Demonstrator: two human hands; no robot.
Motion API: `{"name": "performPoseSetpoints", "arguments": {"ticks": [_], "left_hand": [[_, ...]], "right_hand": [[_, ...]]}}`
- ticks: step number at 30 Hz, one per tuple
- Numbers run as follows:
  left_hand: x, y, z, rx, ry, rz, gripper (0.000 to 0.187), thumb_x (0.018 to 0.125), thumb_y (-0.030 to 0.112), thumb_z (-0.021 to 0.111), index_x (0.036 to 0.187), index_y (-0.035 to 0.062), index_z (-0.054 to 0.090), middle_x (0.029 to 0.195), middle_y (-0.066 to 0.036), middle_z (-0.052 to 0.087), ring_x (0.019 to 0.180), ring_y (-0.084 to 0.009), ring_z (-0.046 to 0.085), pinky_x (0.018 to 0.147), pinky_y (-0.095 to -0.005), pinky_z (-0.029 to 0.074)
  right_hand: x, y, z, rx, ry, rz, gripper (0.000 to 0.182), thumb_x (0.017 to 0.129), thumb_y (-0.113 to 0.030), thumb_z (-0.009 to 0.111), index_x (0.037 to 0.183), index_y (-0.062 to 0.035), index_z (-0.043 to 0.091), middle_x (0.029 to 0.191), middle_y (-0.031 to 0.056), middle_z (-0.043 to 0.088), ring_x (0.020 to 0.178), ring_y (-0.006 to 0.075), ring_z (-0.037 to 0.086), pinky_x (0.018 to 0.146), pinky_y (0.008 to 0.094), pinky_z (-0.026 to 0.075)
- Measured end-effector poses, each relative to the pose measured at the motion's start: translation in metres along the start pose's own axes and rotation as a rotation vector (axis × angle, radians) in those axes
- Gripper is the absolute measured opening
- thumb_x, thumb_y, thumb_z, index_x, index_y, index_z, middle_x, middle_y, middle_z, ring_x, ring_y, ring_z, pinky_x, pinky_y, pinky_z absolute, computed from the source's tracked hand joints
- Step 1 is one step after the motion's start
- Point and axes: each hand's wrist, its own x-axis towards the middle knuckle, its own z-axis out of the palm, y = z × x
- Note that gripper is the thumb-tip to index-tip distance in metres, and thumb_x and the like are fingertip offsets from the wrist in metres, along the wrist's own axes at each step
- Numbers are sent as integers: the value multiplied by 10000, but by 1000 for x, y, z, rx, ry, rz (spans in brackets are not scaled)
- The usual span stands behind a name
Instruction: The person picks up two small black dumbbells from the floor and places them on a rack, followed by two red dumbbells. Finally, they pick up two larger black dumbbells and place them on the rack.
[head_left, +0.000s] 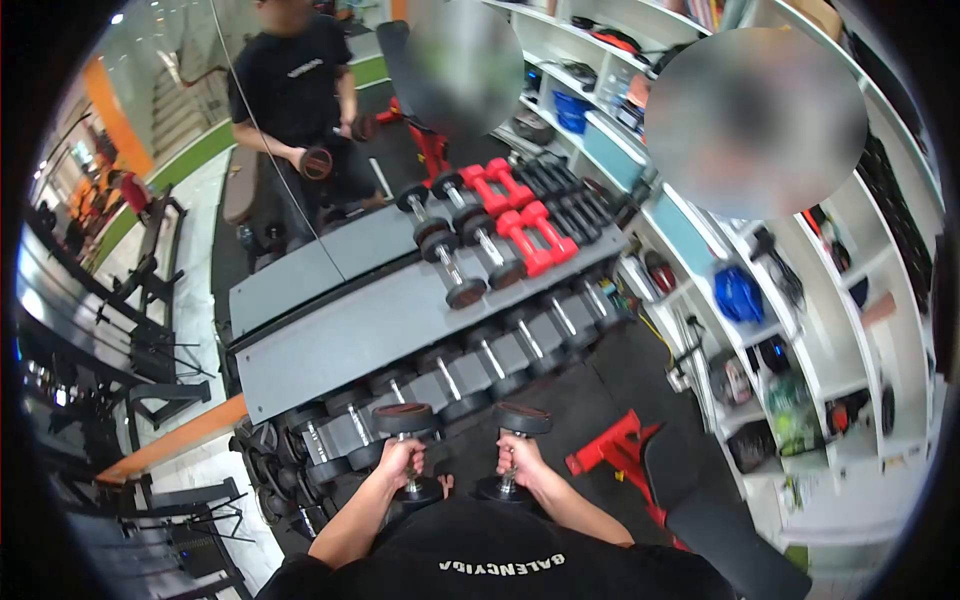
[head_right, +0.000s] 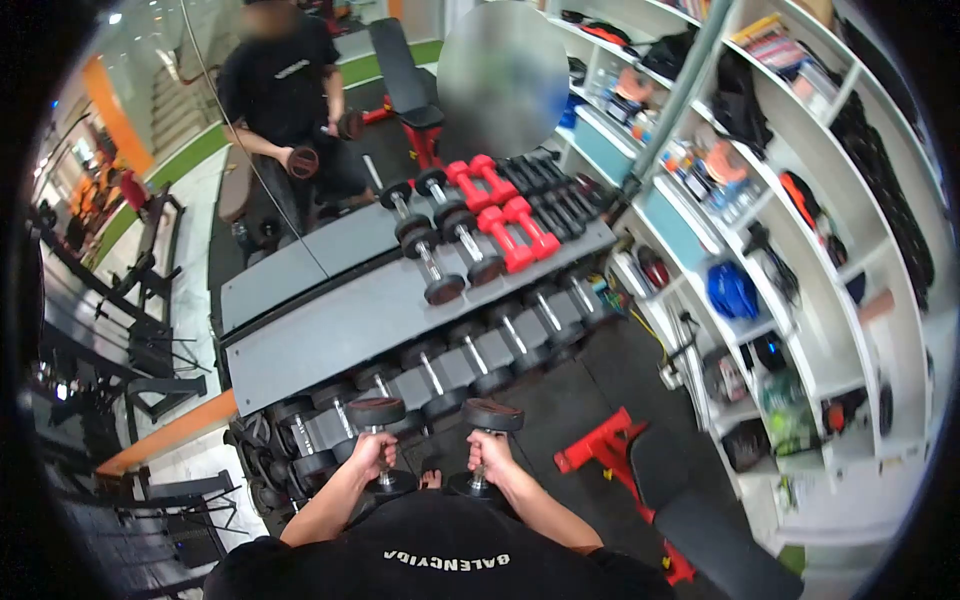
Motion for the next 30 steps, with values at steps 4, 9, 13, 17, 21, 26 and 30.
{"name": "performPoseSetpoints", "arguments": {"ticks": [4,9,13,17,21,26,30], "left_hand": [[22,14,18,-107,200,3,61,809,35,570,762,12,538,548,-55,477,448,-179,479,439,-337,411],[28,27,43,-249,299,26,89,824,63,578,753,34,533,575,-58,497,480,-188,500,469,-346,428],[31,28,58,-324,385,63,86,833,63,581,766,30,539,578,-59,500,486,-184,503,474,-340,428],[42,26,64,-360,431,98,85,834,46,577,765,19,535,572,-67,502,473,-190,503,461,-344,425],[59,24,54,-341,442,60,139,826,66,580,707,56,509,571,-53,488,488,-202,498,490,-354,429],[74,16,36,-381,447,38,130,811,60,587,705,47,513,573,-66,488,468,-207,499,451,-357,425],[83,7,15,-427,411,-10,118,815,58,587,717,36,524,575,-68,488,460,-209,500,442,-355,427]], "right_hand": [[53,-77,19,-130,-58,105,276,795,-96,626,614,-117,418,497,7,409,383,128,397,393,327,374],[113,-127,43,-416,-133,175,206,811,-121,621,684,-100,460,523,-6,417,392,118,401,382,310,369],[153,-144,84,-523,-191,257,196,805,-142,631,693,-96,477,529,-3,428,403,116,405,386,306,352],[196,-144,129,-638,-209,284,210,798,-161,647,677,-88,492,531,8,438,407,130,422,376,321,358],[239,-144,187,-733,-181,223,251,801,-175,649,636,-91,479,528,29,445,405,148,433,368,337,369],[306,-148,247,-730,-121,163,208,778,-165,646,673,-91,482,534,31,447,382,154,435,339,357,391],[337,-168,279,-722,-89,118,192,739,-163,641,675,-64,490,541,53,451,386,165,438,342,366,379]]}}
